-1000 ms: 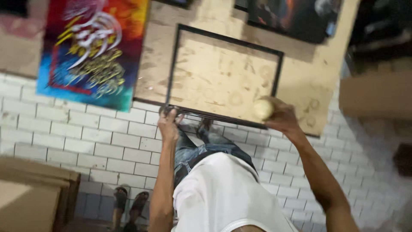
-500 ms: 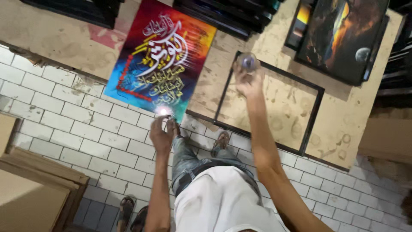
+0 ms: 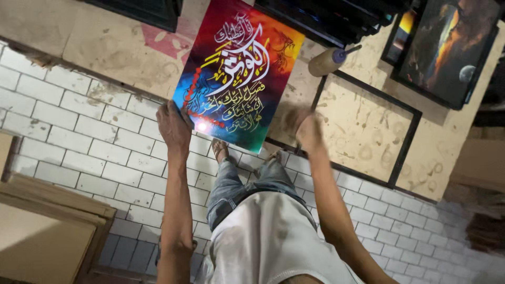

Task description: The person assembles picture frames by applying glue to the frame edges, placing printed artwork inside, and stacking the completed frames. The person handles multiple frames and prints, using a squeeze bottle to apply adhesive and aligning the artwork within each frame.

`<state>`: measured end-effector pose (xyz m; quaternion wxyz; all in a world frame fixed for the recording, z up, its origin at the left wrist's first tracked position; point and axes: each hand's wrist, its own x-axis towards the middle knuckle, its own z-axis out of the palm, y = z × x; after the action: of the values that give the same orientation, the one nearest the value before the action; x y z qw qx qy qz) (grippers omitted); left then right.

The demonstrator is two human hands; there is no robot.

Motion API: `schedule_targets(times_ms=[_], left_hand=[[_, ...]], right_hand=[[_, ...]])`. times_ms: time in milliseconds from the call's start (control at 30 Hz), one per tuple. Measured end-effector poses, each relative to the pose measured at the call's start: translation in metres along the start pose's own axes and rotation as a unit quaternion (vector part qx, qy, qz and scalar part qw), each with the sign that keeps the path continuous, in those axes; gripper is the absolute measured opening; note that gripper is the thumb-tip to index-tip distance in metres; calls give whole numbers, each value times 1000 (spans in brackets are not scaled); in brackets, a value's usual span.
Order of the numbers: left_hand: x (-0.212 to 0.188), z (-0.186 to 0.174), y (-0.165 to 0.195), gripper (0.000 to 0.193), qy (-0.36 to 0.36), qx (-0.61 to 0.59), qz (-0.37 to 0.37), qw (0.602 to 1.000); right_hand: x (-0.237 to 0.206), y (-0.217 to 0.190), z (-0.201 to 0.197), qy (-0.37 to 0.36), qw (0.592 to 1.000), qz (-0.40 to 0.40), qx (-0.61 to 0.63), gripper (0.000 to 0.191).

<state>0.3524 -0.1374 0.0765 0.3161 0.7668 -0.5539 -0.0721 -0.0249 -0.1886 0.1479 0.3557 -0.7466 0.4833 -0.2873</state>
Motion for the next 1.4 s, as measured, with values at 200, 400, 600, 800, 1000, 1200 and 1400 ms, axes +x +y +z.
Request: schedule_targets(times_ms=[200,400,600,800,1000,1200,1400], left_hand=[[17,5,14,36,-18,97,-64,993],[29,2,9,45,-35,141,-69,987],[33,3,-5,38,-45,136,-60,988],[45,-9,0,32,-67,155,-67,983],[52,-30,12,40,-63,191,-61,978],[14,-52,-5,43,-178,42,-89,979],[-100,-53,-9,42,-375,-298,-267,836]], right_hand=[[-87,6,91,-83,892,330,298,32],[-89,17,104,-63,869,355,339,29],[-86,16,103,-49,859,396,321,27],[-87,20,106,-57,855,399,328,26],[-86,22,98,-31,801,465,375,26],[-104,13,73,51,749,470,464,37],[-163,36,36,112,705,388,582,31]])
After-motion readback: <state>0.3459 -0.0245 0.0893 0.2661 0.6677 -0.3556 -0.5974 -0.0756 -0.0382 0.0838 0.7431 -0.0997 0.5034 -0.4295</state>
